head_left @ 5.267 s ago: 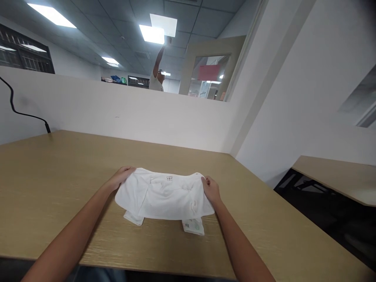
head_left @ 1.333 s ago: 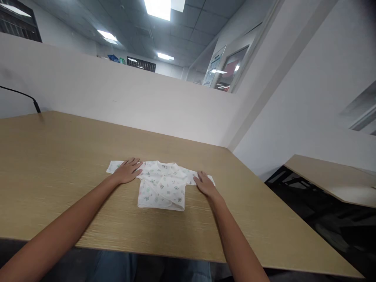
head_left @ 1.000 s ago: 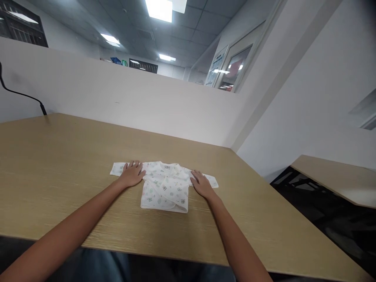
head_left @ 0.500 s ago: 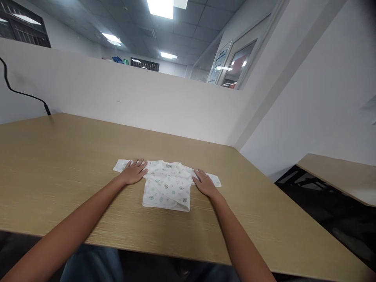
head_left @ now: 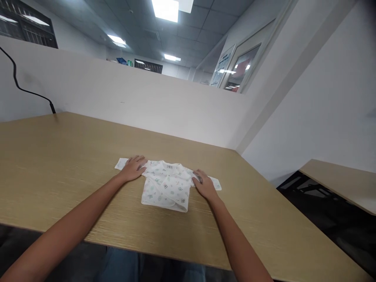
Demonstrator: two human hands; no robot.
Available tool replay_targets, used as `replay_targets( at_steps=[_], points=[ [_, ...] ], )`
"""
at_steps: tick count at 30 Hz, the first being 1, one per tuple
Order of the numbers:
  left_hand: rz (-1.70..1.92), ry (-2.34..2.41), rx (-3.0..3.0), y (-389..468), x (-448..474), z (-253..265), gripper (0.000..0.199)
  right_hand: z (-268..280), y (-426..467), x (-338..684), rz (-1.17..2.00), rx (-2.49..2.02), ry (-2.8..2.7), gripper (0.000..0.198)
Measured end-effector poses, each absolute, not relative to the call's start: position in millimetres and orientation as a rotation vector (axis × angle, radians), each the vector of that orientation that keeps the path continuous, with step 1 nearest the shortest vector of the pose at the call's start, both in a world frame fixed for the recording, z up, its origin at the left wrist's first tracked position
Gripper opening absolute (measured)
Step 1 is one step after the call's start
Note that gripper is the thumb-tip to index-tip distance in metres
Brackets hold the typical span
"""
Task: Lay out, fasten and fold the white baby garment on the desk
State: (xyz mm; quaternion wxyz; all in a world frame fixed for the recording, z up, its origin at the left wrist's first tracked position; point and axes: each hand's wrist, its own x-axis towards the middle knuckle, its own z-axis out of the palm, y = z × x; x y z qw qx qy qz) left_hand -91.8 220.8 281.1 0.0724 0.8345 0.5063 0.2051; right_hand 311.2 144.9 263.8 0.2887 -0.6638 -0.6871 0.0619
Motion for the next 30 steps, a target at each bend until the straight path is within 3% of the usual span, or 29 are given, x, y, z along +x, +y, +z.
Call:
replay_targets(
  at_steps=[5, 11, 16, 19, 30],
  points=[
    [0.805, 1.506, 2.472, 193, -72, 305, 0.039, 266, 147, 308, 0.086, -1.526, -1.842, 0.038],
    [0.257, 1.476, 2.3, 169, -70, 322, 0.056, 284, 134, 291, 0.244, -1.438, -1.812, 0.029],
    [0.286, 1.282, 2.267, 168, -72, 317, 0.031, 288, 124, 261, 0.393, -1.292, -1.988, 0.019],
    [0.303, 1.203, 2.261, 171, -72, 314, 0.026, 282, 128, 254, 0.443, -1.234, -2.053, 0.017],
    [0.294, 1.054, 2.098, 186, -93, 325, 0.037, 282, 131, 261, 0.553, -1.236, -2.008, 0.018]
  ],
)
